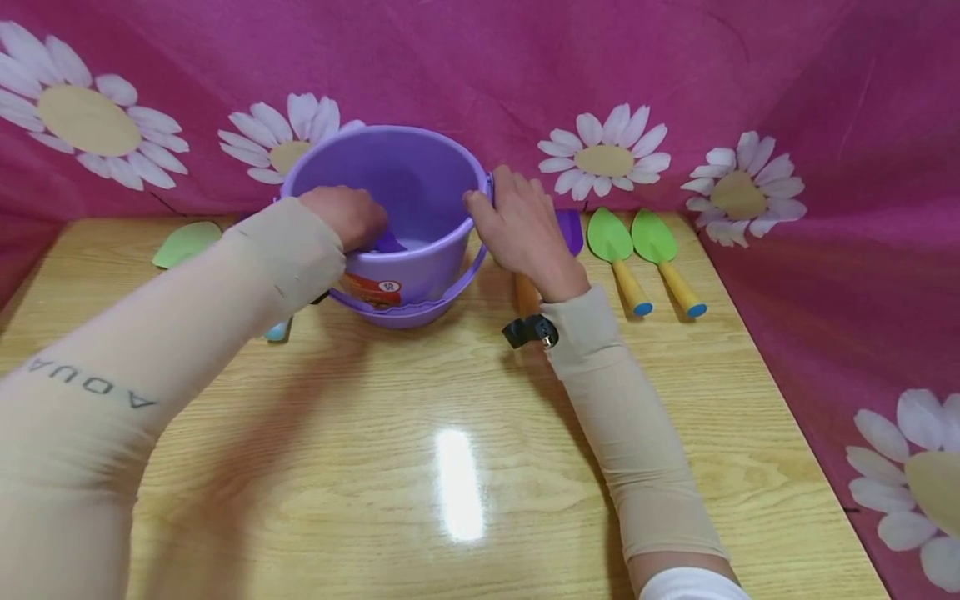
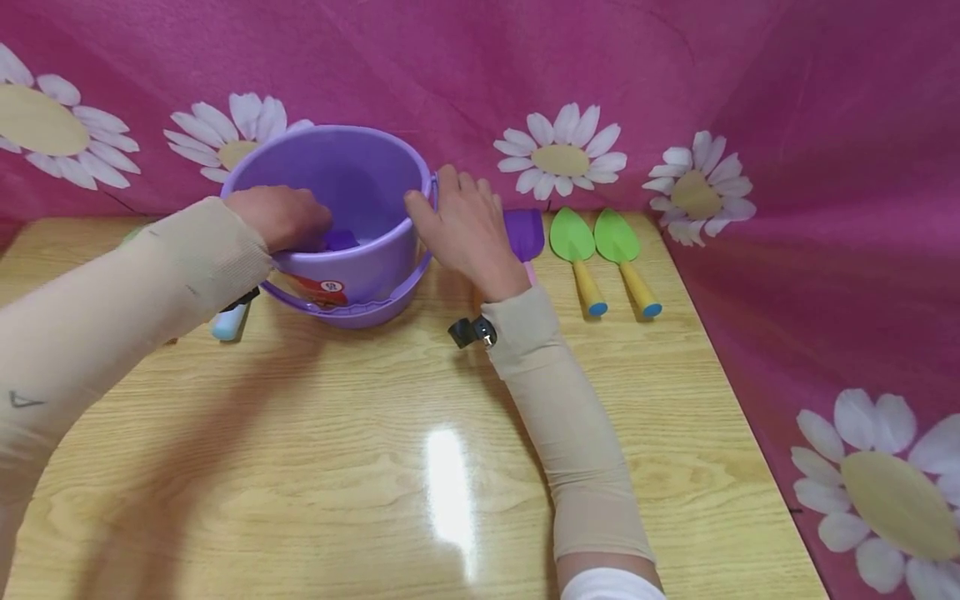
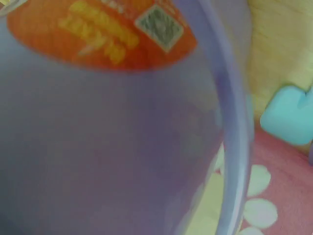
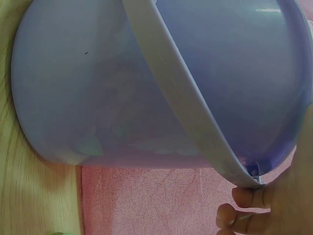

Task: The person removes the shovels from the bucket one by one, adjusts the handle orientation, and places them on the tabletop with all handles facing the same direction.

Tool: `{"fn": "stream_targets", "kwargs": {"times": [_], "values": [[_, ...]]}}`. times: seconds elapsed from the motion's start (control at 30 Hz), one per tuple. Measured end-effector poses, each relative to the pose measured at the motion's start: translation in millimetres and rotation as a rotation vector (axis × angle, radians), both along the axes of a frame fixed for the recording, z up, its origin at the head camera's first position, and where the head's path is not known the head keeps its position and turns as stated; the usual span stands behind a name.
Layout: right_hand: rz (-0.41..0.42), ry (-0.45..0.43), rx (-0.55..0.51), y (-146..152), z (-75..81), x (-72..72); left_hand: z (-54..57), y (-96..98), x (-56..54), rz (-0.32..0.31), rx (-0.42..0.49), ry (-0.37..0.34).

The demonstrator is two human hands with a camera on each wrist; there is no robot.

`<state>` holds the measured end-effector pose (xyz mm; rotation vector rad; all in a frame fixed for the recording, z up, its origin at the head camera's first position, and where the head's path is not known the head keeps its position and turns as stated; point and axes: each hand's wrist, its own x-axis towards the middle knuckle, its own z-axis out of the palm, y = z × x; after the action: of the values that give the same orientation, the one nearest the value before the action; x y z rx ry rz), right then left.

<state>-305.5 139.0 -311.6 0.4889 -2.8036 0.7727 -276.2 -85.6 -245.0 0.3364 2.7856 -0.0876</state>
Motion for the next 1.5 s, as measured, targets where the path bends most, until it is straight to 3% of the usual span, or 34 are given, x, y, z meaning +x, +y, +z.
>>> {"fn": "stream_targets", "kwargs": {"times": [0.13, 0.3, 0.53, 0.67, 0.83, 1.17, 1.37, 1.5], "values": [[0.005, -0.005, -0.001, -1.5, 1.8, 0.6, 7.4, 0.7, -3.0, -0.093, -0.083, 0.002], [0.001, -0.015, -0.002, -2.0, 2.1, 1.2, 17.2, -2.9, -5.9, -0.214, -0.141, 0.066], [0.001, 0.004, 0.001, 0.1, 0.2, -0.8, 35.9, -16.1, -0.7, -0.268, -0.182, 0.135], [0.002, 0.016, -0.005, 2.8, -1.6, -3.3, 46.1, -26.4, 2.9, -0.311, -0.151, 0.158], [0.004, 0.022, -0.012, 6.3, -4.4, -6.0, 54.3, -40.7, 6.3, -0.309, -0.104, 0.186], [-0.008, 0.007, -0.012, 10.5, -4.4, -9.8, 52.9, -87.1, 16.2, -0.313, -0.077, 0.351], [-0.013, 0.006, -0.013, 13.8, -4.2, -12.3, 44.2, -120.7, 23.5, -0.329, -0.118, 0.445], [-0.021, 0.007, -0.014, 17.1, -3.8, -13.2, 34.1, -141.6, 28.1, -0.292, -0.081, 0.5]]}}
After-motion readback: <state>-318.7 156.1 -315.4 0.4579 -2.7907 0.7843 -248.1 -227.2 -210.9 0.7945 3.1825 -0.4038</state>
